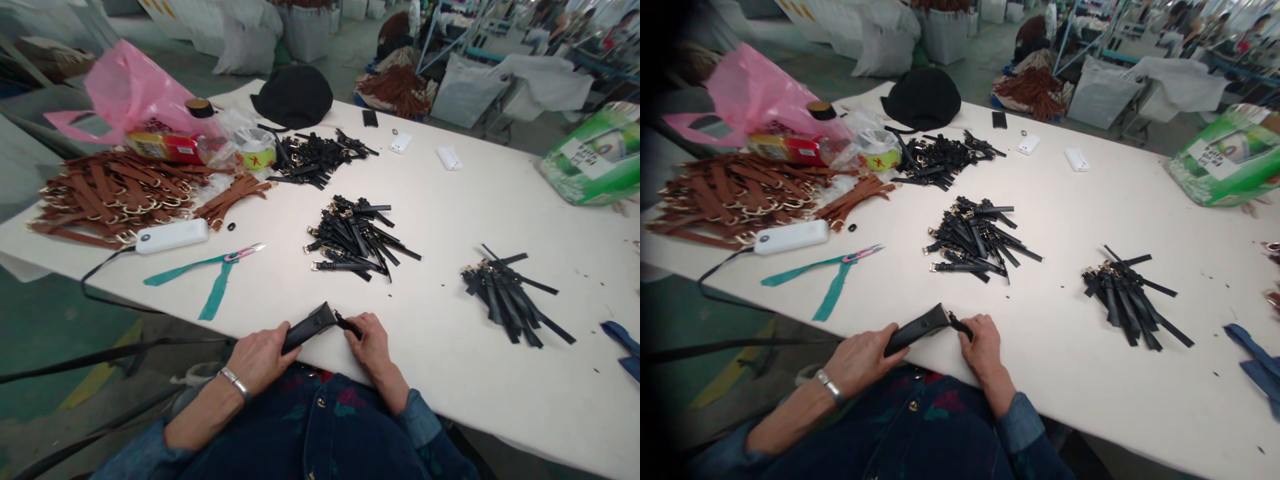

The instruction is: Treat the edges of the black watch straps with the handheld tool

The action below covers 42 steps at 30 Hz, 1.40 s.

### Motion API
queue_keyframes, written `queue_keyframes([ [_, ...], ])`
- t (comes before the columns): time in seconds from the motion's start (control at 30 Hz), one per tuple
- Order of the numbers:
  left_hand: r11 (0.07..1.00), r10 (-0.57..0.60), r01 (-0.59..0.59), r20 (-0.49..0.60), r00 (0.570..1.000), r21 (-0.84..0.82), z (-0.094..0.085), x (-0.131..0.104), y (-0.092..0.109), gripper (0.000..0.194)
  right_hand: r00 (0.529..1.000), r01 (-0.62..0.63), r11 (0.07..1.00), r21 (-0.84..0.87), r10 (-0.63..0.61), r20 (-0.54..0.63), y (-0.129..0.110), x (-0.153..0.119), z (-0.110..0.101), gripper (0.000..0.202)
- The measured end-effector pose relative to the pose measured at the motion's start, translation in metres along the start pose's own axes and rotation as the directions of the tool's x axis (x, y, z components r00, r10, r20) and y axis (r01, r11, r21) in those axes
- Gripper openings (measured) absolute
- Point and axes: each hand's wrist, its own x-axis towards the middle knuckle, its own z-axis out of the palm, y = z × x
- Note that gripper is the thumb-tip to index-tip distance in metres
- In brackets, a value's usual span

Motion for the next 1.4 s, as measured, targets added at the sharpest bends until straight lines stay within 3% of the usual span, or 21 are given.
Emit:
queue_keyframes([
  [0.13, 1.0, -0.017, 0.017, 0.021, 1.0, -0.012, 0.002, -0.003, -0.002, 0.038, 1.0, -0.015, 0.999, -0.039, 0.015, 0.002, -0.004, 0.003, 0.002, 0.02],
  [0.37, 0.992, 0.111, -0.105, 0.081, 0.99, -0.076, 0.005, -0.012, 0.014, 0.035, 1.0, -0.003, 1.0, 0.004, 0.003, 0.03, 0.001, 0.007, -0.001, 0.019],
  [0.6, 0.997, 0.052, -0.049, 0.05, 0.997, -0.052, 0.005, -0.008, 0.019, 0.036, 0.998, -0.056, 0.998, 0.03, 0.055, 0.042, 0.006, 0.01, 0.0, 0.018],
  [1.03, 0.993, -0.109, 0.108, -0.004, 0.994, -0.052, 0.011, -0.001, -0.005, 0.045, 0.988, -0.128, 0.991, 0.028, 0.125, 0.09, 0.0, 0.016, -0.01, 0.022],
  [1.27, 0.992, -0.107, 0.107, 0.011, 0.994, -0.068, 0.013, -0.001, -0.014, 0.046, 0.991, -0.121, 0.991, 0.058, 0.117, 0.065, 0.003, 0.019, -0.011, 0.026],
  [1.4, 0.992, -0.067, 0.067, 0.003, 0.998, -0.103, 0.015, -0.002, -0.013, 0.045, 0.979, -0.194, 0.973, 0.124, 0.185, 0.082, 0.004, 0.022, -0.009, 0.024],
])
